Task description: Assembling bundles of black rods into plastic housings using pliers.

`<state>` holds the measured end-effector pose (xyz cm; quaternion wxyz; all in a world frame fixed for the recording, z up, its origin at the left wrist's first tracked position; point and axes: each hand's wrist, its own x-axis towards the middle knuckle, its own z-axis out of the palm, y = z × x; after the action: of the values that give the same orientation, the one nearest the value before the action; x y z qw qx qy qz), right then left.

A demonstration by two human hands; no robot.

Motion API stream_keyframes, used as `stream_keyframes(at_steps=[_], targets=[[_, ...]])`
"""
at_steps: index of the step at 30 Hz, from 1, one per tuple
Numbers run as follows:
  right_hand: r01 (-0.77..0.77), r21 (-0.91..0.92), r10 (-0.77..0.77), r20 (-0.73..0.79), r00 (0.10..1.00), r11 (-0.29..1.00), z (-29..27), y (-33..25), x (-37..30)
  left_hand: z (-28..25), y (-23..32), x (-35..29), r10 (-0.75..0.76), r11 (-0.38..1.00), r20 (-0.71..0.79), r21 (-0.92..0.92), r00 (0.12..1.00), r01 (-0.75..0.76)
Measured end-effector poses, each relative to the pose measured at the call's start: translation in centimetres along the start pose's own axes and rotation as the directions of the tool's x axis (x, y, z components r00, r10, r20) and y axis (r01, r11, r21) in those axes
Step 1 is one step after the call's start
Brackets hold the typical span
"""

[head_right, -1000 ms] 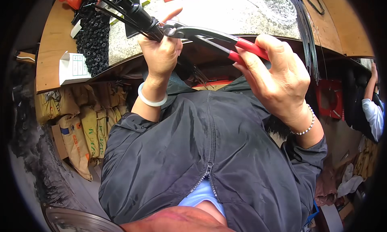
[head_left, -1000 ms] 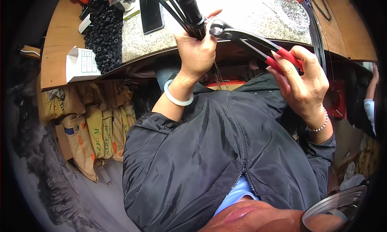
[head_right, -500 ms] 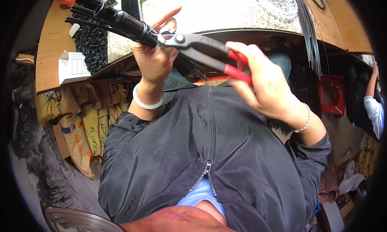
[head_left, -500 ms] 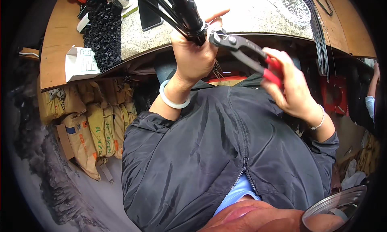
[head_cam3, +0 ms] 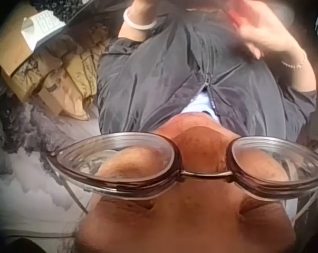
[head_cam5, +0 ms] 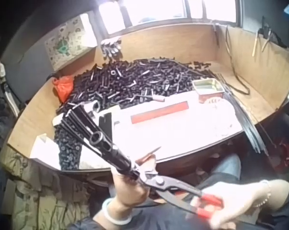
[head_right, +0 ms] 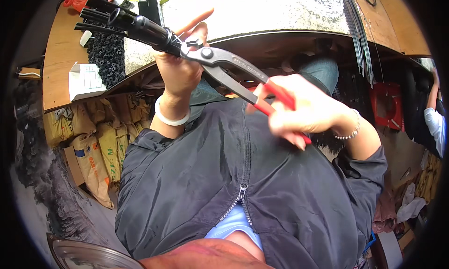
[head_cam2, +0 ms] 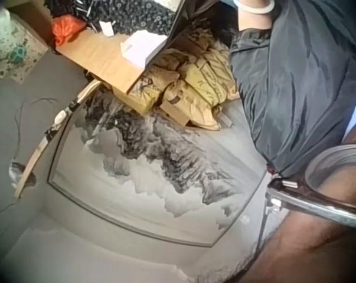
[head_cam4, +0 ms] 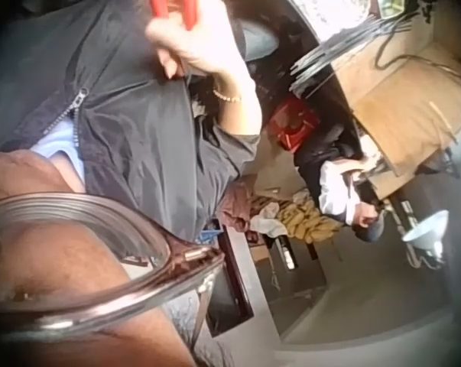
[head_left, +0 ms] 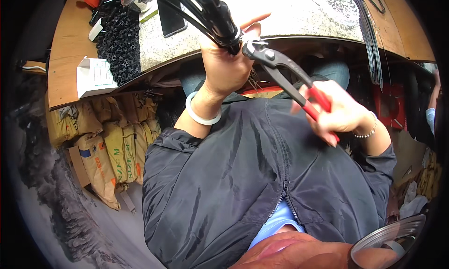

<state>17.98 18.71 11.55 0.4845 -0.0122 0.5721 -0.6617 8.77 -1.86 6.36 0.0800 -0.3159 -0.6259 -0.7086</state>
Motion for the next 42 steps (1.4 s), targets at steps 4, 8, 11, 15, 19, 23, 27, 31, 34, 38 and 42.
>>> stream_keyframes(at_steps=[4,8,11,15,19,23,27,31,34,38,42], targets=[[0.191,-0.612,-0.375,-0.186,0.908,0.767,0.1,-0.1,0.6,0.1,0.7,0.0,-0.116,0.988,-0.025,-0.104,0.993,0.113],[0.314,-0.751,-0.544,-0.071,0.836,0.581,-0.5,0.8,0.6,0.3,0.6,-0.3,-0.193,0.980,-0.067,-0.051,0.979,0.190],[0.343,-0.705,-0.571,-0.107,0.814,0.620,-0.6,0.9,0.9,0.4,0.4,-0.4,-0.194,0.980,-0.080,-0.056,0.978,0.190],[0.326,-0.720,-0.557,-0.101,0.824,0.613,-1.0,0.4,0.6,0.4,0.1,-0.6,-0.128,0.991,-0.097,-0.038,0.987,0.125],[0.326,-0.655,-0.529,-0.134,0.838,0.682,-0.6,-0.1,0.1,0.6,0.0,-0.5,-0.132,0.987,-0.084,-0.099,0.988,0.124],[0.099,-0.757,-0.413,-0.238,0.879,0.646,-0.9,-1.5,-0.8,0.5,-0.3,-0.6,-0.115,0.989,-0.036,-0.100,0.993,0.111],[-0.078,-0.917,-0.492,-0.281,0.824,0.392,-0.4,-3.4,-2.1,0.1,0.0,0.2,0.102,0.991,0.044,0.077,0.994,-0.105],[0.051,-0.914,-0.673,-0.257,0.694,0.402,-0.6,-2.4,-1.9,0.7,1.3,0.8,-0.136,0.990,0.033,0.031,0.990,0.135],[0.262,-0.782,-0.633,-0.207,0.746,0.565,-2.0,-1.0,-1.3,0.1,1.6,0.8,-0.179,0.983,-0.051,-0.043,0.982,0.177],[0.203,-0.948,-0.852,-0.110,0.511,0.244,-2.0,-0.7,-0.7,-0.5,0.9,0.8,-0.169,0.986,-0.043,-0.017,0.985,0.168],[-0.179,-0.983,-0.938,-0.032,0.346,-0.032,-0.5,-2.0,-0.9,-0.2,0.7,0.9,-0.131,0.988,-0.094,-0.090,0.987,0.123]])
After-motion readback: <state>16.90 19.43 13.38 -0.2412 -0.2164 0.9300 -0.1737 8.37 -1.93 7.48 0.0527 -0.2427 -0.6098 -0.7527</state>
